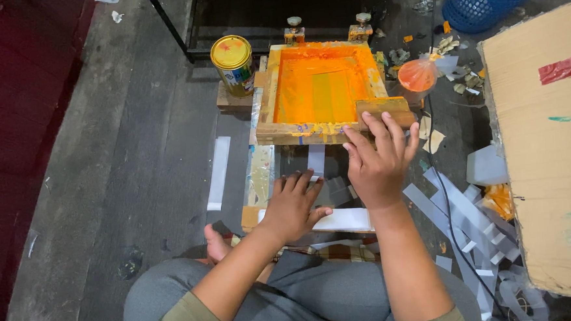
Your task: Manually screen printing orange ink onto small white material strips using a squeegee and a screen frame.
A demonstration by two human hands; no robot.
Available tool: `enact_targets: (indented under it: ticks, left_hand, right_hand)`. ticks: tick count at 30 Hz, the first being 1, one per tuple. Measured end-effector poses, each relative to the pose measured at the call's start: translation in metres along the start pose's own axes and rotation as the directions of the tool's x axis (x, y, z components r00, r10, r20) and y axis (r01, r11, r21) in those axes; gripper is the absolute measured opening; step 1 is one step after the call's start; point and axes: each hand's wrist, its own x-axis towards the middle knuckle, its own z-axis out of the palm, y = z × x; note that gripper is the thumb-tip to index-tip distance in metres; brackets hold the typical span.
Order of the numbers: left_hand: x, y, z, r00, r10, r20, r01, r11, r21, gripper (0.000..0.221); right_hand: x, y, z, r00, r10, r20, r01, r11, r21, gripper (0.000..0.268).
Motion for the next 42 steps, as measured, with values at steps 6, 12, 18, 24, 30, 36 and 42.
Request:
enact_targets:
  ticks: [6,12,18,24,30,36,42]
  left_hand:
    - [0.0,0.003,-0.005,0.965,0.065,-0.255,-0.082,0.995,-0.058,0.067]
    - [0.004,0.002,0.005,0.769,0.091,-0.633,-0.156,0.987,-0.049,0.061]
    - [0.007,-0.009,0.016,0.788,0.059,-0.613,-0.098,0.995,-0.031,0.064]
    - [0.008,-0.007,0.018,0.785,0.039,-0.618,-0.06,0.998,-0.013,0.064]
    - [0.005,-0.01,0.02,0.886,0.013,-0.464,-0.032,0.999,-0.034,0.068]
    - [0.005,-0.015,0.01,0.981,-0.005,-0.194,-0.01,0.997,-0.079,0.066]
    - [0.005,-0.021,-0.003,0.995,-0.041,0.093,0.047,0.997,-0.063,0.07]
  right_hand:
    - [0.003,0.002,-0.006,0.999,-0.02,0.03,0.019,1.0,0.023,0.025]
    - [0.0,0.009,-0.006,0.997,-0.025,0.067,0.022,0.999,0.046,0.027]
    - [-0.004,0.021,-0.006,0.99,-0.071,0.123,0.063,0.996,0.066,0.038]
    - [-0.004,0.027,-0.004,0.986,-0.081,0.146,0.065,0.992,0.112,0.045]
    - [-0.005,0.027,-0.011,0.963,-0.075,0.259,0.043,0.991,0.127,0.06]
    - [-0.016,0.028,0.002,0.929,-0.112,0.353,0.078,0.991,0.109,0.067]
    - [-0.035,0.042,0.025,0.829,-0.027,0.559,0.005,0.999,0.042,0.082]
